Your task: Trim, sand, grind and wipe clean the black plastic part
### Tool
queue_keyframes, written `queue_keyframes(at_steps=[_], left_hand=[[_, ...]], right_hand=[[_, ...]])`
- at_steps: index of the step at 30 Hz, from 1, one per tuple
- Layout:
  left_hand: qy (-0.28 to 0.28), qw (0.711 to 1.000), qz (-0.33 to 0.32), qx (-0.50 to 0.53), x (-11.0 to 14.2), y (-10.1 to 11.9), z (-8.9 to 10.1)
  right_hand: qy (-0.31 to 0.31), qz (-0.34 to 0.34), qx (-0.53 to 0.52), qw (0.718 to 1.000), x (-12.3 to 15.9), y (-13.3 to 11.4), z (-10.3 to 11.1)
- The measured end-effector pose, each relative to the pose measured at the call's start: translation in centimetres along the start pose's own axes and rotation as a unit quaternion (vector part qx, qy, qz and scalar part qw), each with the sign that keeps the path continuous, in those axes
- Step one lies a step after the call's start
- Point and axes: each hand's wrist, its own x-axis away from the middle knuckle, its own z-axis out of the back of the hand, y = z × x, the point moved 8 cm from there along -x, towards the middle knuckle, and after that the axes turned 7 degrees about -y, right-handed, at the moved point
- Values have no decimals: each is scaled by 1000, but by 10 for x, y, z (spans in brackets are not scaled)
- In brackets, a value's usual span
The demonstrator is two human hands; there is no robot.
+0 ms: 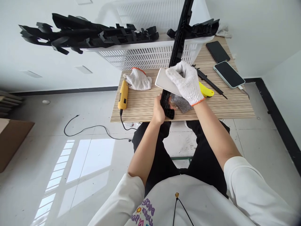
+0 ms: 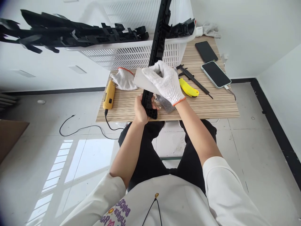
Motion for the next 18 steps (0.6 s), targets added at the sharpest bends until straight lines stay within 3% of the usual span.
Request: queue_keyframes(at_steps=[4,9,11,14,18], left_hand=[[-2,1000,13,0,1,-1,1],[-9,999,31,4,2,-1,0],[-2,999,38,5,2,-2,1],[-20,1000,23,-1,2,1,-1],[-21,999,16,-18,4,3,-1]], right_hand=[[-25,13,-7,1000,1,-5,-2],[-4,-47,37,998,2,0,4],[-17,-39,35,998,3,-1,2],[26,-17,21,999,4,-4,8],[4,30,-25,999,2,-7,5]])
